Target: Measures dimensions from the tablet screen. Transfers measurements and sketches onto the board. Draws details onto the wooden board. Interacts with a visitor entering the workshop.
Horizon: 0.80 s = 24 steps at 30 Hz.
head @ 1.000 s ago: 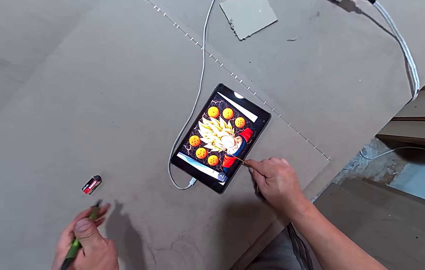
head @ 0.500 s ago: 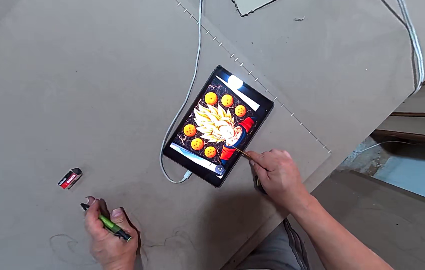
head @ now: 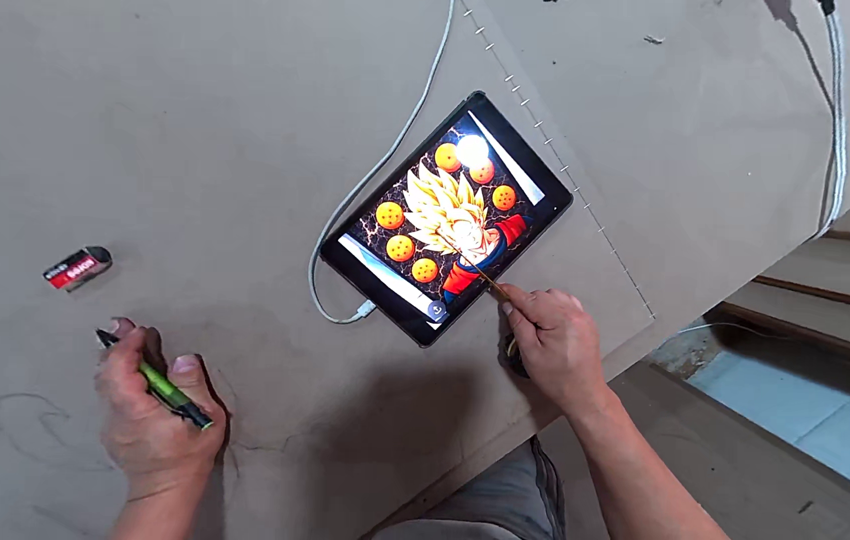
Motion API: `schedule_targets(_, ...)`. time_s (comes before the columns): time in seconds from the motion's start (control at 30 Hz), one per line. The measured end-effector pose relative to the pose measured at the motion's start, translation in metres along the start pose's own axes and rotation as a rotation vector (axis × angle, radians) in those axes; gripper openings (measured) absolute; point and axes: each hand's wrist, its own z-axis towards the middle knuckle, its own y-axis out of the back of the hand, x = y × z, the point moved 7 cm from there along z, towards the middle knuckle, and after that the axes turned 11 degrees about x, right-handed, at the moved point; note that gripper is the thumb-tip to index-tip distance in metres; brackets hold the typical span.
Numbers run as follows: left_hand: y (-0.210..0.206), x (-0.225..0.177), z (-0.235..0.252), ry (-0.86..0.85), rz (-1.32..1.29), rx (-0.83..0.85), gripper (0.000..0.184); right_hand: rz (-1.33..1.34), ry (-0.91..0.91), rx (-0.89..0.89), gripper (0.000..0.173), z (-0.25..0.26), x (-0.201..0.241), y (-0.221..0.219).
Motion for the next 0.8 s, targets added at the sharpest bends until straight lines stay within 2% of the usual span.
schedule_targets(0.23, -0.004, 0.015, -0.001, 0.012, 0.043, -0.033, 0.063, 0.007, -0.001, -0.001, 0.029, 0.000, 0.001, 0.000)
schedule_targets(0.8, -0.002, 0.005, 0.001, -0.001, 0.040, -0.027, 0.062, 0.009, -0.003, -0.027, 0.027, 0.000, 0.002, 0.000)
